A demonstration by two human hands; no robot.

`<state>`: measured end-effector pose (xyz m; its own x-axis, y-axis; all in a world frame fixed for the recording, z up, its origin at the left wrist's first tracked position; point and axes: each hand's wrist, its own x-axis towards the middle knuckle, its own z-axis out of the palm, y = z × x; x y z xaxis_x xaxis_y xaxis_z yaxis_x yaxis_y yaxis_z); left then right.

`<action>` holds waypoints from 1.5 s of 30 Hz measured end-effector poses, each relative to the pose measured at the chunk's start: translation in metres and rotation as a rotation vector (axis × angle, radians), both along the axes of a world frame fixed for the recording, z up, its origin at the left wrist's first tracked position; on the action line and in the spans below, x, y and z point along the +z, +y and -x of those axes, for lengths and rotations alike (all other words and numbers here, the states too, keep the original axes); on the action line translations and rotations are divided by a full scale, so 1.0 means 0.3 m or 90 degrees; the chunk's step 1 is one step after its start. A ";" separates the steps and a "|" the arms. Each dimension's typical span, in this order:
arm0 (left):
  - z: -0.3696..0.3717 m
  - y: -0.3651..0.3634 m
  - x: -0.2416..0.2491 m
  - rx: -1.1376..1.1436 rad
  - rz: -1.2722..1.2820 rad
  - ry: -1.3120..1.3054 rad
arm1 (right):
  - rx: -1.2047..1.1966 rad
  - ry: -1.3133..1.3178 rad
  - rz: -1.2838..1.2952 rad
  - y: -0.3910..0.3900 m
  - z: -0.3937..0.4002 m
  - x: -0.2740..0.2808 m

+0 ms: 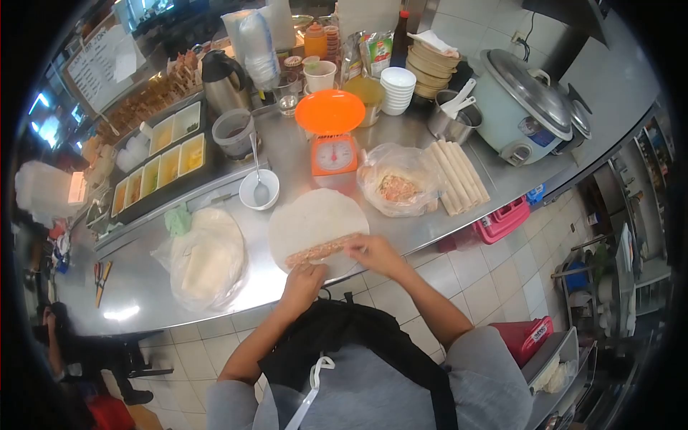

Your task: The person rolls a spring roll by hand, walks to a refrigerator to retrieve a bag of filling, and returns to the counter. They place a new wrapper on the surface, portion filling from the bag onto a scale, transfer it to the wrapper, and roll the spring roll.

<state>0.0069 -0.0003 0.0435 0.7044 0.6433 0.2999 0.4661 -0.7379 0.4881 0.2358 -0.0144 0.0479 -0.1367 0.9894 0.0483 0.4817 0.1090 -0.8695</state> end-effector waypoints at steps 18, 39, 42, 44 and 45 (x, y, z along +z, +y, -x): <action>0.098 -0.063 -0.053 -0.062 -0.163 0.014 | 0.081 -0.290 -0.308 -0.085 0.055 -0.049; 0.096 0.339 -0.072 0.050 0.232 -0.095 | 0.147 -0.295 -0.259 0.167 0.219 -0.056; 0.097 0.335 -0.067 0.055 0.270 -0.105 | 0.148 -0.312 -0.258 0.160 0.225 -0.051; 0.106 0.353 -0.097 0.027 0.286 -0.096 | 0.158 -0.301 -0.257 0.160 0.226 -0.036; 0.107 0.363 -0.113 0.001 0.297 -0.090 | 0.157 -0.302 -0.255 0.155 0.229 -0.033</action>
<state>-0.0253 0.1086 0.0097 0.6768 0.7326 0.0721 0.3717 -0.4247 0.8255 0.1671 0.0322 0.0380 -0.4540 0.8442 0.2850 0.7209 0.5360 -0.4393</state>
